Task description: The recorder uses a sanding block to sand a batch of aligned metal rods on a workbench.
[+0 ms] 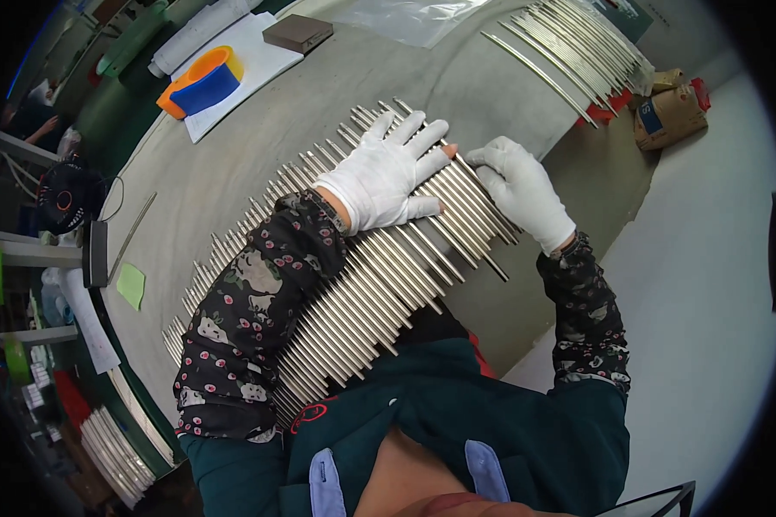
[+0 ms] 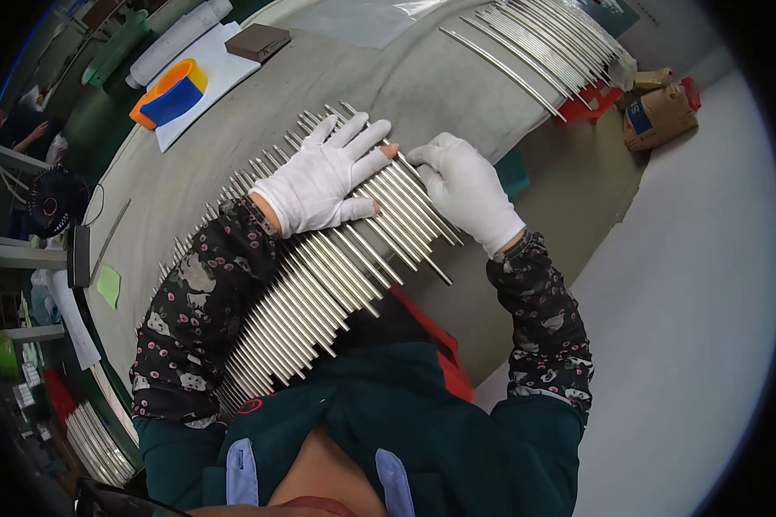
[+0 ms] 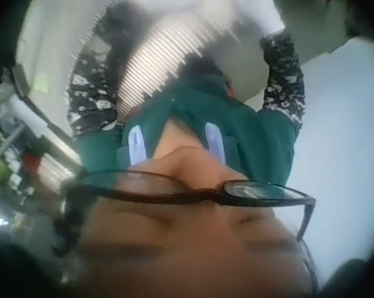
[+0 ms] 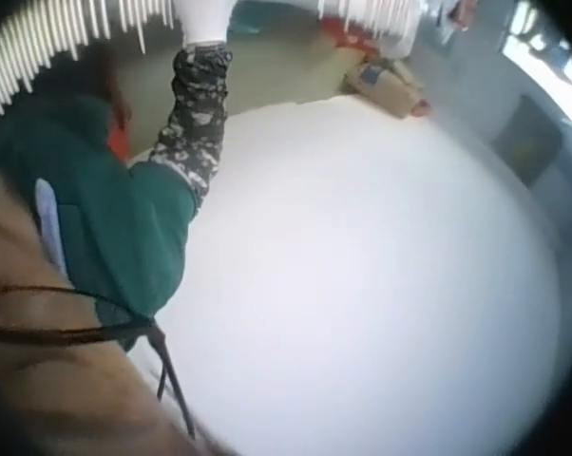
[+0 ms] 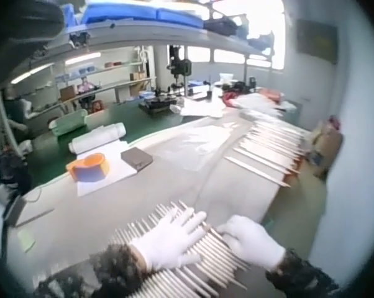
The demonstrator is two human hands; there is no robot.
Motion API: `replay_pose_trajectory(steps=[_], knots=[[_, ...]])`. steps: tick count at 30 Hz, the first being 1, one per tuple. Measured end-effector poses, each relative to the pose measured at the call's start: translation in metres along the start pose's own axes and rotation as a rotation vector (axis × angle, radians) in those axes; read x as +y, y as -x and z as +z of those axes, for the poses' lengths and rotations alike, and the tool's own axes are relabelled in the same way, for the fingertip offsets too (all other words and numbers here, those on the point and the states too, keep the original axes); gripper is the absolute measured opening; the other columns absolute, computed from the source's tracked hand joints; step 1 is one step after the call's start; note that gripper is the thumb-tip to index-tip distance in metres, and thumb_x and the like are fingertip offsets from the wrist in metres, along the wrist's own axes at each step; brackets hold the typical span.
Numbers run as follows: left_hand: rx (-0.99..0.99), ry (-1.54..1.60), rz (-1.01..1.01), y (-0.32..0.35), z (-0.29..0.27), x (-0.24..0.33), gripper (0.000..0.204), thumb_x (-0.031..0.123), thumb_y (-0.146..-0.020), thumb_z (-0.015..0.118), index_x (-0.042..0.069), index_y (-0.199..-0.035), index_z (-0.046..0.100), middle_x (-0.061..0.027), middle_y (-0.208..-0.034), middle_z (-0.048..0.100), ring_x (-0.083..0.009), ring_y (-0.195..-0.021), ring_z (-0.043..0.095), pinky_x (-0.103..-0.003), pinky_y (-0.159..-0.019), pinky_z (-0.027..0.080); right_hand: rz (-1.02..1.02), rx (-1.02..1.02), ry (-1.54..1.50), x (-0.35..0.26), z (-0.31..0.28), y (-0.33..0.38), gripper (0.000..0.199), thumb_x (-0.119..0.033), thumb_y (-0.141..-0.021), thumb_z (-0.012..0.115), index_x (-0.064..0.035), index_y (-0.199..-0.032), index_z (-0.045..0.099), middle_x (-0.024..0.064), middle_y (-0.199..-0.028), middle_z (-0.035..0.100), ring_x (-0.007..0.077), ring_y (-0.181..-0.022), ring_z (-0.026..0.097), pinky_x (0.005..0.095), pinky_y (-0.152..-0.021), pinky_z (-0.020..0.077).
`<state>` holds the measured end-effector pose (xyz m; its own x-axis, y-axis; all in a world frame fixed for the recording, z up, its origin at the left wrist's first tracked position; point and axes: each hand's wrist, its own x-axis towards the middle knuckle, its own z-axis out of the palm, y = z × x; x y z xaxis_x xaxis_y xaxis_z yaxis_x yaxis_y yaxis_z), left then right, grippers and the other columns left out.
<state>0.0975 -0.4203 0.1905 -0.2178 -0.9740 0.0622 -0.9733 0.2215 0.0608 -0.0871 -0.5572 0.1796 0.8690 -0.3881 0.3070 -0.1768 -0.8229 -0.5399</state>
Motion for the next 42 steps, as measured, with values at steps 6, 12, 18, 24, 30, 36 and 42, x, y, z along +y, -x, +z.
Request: replay_pose_trajectory(steps=[6, 12, 18, 24, 30, 36, 42], knots=[[-0.111, -0.005, 0.087, 0.045, -0.008, -0.003, 0.083, 0.068, -0.088, 0.038, 0.009, -0.145, 0.031, -0.022, -0.152, 0.022, -0.041, -0.14, 0.022, -0.058, -0.113, 0.014, -0.084, 0.084, -0.167, -0.013, 0.0, 0.031, 0.021, -0.003, -0.083, 0.058, -0.0048, -0.103, 0.065, 0.01, -0.092, 0.062, 0.0264, -0.089, 0.059, 0.0342, -0.078, 0.0494], [0.229, 0.205, -0.136, 0.054, -0.01, -0.065, 0.077, 0.063, -0.093, 0.034, 0.008, -0.147, 0.03, -0.0158, -0.154, 0.023, -0.0338, -0.144, 0.019, -0.044, -0.116, 0.013, 0.176, 0.637, -0.662, -0.036, 0.025, 0.103, 0.059, -0.04, -0.099, 0.035, 0.0014, -0.141, 0.035, 0.014, -0.142, 0.041, 0.0262, -0.134, 0.037, 0.0418, -0.107, 0.0311], [0.136, 0.38, -0.288, 0.042, 0.017, -0.098, 0.073, 0.057, -0.096, 0.035, 0.009, -0.149, 0.024, -0.0119, -0.155, 0.025, -0.0293, -0.144, 0.018, -0.038, -0.118, 0.011, 0.08, 0.887, -0.797, -0.057, 0.083, 0.089, 0.065, -0.042, -0.098, 0.035, 0.0023, -0.146, 0.025, 0.0173, -0.15, 0.028, 0.0289, -0.143, 0.018, 0.0438, -0.117, 0.0094], [0.139, 0.279, -0.126, 0.04, 0.018, -0.088, 0.074, 0.056, -0.094, 0.041, 0.008, -0.148, 0.026, -0.0221, -0.151, 0.027, -0.0359, -0.141, 0.024, -0.041, -0.118, 0.014, 0.14, 0.904, -0.78, -0.06, 0.088, 0.061, 0.061, -0.035, -0.101, 0.033, 0.0075, -0.144, 0.024, 0.021, -0.15, 0.028, 0.0304, -0.143, 0.021, 0.0427, -0.118, 0.011], [0.086, 0.157, -0.154, 0.038, -0.002, -0.068, 0.073, 0.057, -0.094, 0.04, 0.008, -0.148, 0.028, -0.0184, -0.153, 0.024, -0.0358, -0.143, 0.019, -0.047, -0.117, 0.011, 0.177, 1.048, -1.202, -0.071, 0.079, 0.057, 0.062, -0.039, -0.099, 0.037, 0.0061, -0.141, 0.03, 0.0192, -0.146, 0.034, 0.0291, -0.141, 0.026, 0.0434, -0.118, 0.0123], [0.029, 0.014, -0.055, 0.023, -0.004, -0.035, 0.077, 0.062, -0.091, 0.037, 0.008, -0.145, 0.032, -0.0181, -0.151, 0.027, -0.0375, -0.14, 0.024, -0.051, -0.115, 0.014, 0.333, 1.093, -1.644, -0.063, 0.063, 0.068, 0.066, -0.045, -0.098, 0.039, 0.0061, -0.139, 0.033, 0.0172, -0.143, 0.038, 0.0276, -0.138, 0.03, 0.0448, -0.117, 0.0155], [0.002, -0.039, -0.008, 0.007, -0.001, -0.036, 0.072, 0.058, -0.092, 0.04, 0.008, -0.144, 0.034, -0.0178, -0.15, 0.03, -0.0366, -0.139, 0.026, -0.052, -0.114, 0.017, 0.357, 0.726, -0.722, -0.029, 0.065, 0.088, 0.053, -0.035, -0.099, 0.038, 0.0045, -0.135, 0.04, 0.0164, -0.137, 0.045, 0.0258, -0.13, 0.041, 0.0412, -0.111, 0.0289]])
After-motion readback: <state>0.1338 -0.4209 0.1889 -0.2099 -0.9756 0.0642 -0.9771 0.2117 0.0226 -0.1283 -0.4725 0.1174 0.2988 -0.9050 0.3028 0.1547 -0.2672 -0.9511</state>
